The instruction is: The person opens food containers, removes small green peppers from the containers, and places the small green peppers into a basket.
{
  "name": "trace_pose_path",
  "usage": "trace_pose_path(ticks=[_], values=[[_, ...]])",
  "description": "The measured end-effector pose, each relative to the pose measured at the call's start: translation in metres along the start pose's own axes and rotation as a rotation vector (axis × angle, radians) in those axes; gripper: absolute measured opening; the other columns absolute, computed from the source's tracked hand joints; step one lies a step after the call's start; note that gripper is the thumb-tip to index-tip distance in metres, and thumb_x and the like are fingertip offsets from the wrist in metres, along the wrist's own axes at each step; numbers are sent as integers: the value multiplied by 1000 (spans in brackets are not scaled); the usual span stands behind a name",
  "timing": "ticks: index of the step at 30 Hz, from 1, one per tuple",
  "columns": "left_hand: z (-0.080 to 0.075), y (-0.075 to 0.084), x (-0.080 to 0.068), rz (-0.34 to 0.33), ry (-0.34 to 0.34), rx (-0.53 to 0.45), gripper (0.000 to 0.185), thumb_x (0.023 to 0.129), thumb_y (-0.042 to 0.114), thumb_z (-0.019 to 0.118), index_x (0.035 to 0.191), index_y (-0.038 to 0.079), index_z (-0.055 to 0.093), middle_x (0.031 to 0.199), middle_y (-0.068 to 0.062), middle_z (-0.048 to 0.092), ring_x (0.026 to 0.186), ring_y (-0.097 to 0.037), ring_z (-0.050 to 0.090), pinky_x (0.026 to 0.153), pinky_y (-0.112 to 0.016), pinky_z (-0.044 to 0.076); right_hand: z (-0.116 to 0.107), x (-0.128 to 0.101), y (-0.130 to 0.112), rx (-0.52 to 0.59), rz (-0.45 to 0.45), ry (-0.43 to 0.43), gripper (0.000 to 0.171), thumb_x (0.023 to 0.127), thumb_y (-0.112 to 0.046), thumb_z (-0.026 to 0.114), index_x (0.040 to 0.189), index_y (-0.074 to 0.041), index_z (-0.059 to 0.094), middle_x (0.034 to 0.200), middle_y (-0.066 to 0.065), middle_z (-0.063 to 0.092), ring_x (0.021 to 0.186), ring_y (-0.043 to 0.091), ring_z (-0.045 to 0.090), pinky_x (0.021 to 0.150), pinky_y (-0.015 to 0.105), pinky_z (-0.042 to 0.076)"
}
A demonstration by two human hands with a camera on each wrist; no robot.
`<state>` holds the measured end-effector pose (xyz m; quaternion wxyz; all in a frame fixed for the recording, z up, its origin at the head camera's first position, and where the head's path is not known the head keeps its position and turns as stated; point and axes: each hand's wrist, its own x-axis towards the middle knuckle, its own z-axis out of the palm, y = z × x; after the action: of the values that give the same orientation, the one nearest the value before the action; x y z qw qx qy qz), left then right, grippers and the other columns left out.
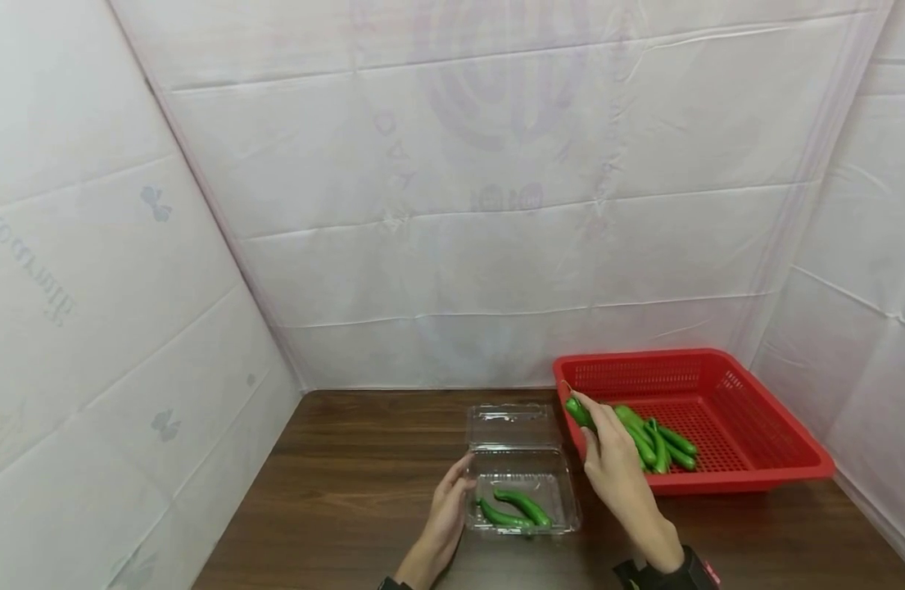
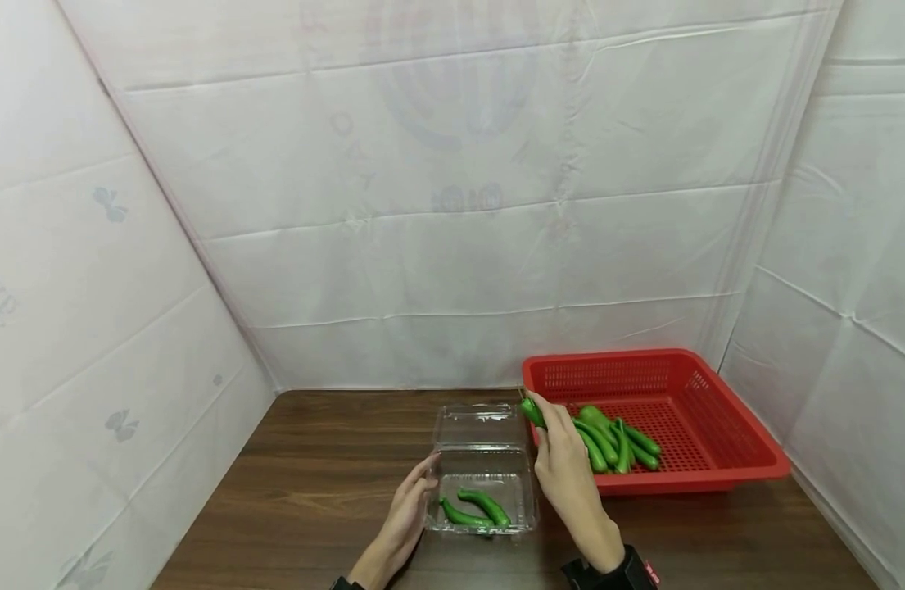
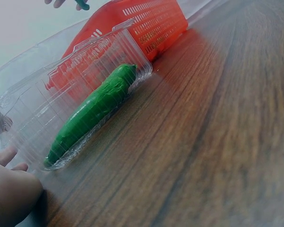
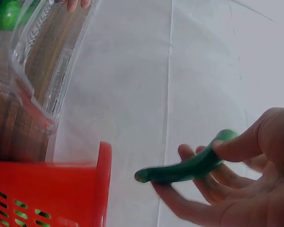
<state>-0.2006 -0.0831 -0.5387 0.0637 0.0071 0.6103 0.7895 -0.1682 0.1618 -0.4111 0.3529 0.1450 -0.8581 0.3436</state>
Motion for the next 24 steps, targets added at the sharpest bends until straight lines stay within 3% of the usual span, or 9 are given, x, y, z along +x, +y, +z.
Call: trace_pose_path(ticks=[5,13,19,24], values=[[0,0,1,1,1,5,63,96,10,50,156,0,34,169,-27,14,156,-50,3,125,-66,-1,-4,1,3,-1,-3,21,57,87,17,65,138,-6,62,108,16,64,75,13,47,59,22,37],[-1,-1,0,8,4,5,62,96,10,50,155,-1,34,168,-27,17,156,-49,7,125,-65,2,-11,1,10,-27,7,32,57,84,16,68,137,-6,63,108,17,65,67,9,40,54,20,32],[-4,0,-2,11,8,1,63,95,9,50,156,-1,34,168,-27,14,156,-50,1,124,-67,-2,-17,1,18,-22,20,38,53,84,14,70,135,-1,61,114,22,68,83,24,61,60,26,42],[-5,-2,-2,13,8,10,62,96,9,50,155,-1,34,168,-27,15,155,-51,1,124,-68,-1,-21,1,21,-20,48,35,49,87,14,67,134,-1,62,116,24,67,75,20,53,58,23,37]])
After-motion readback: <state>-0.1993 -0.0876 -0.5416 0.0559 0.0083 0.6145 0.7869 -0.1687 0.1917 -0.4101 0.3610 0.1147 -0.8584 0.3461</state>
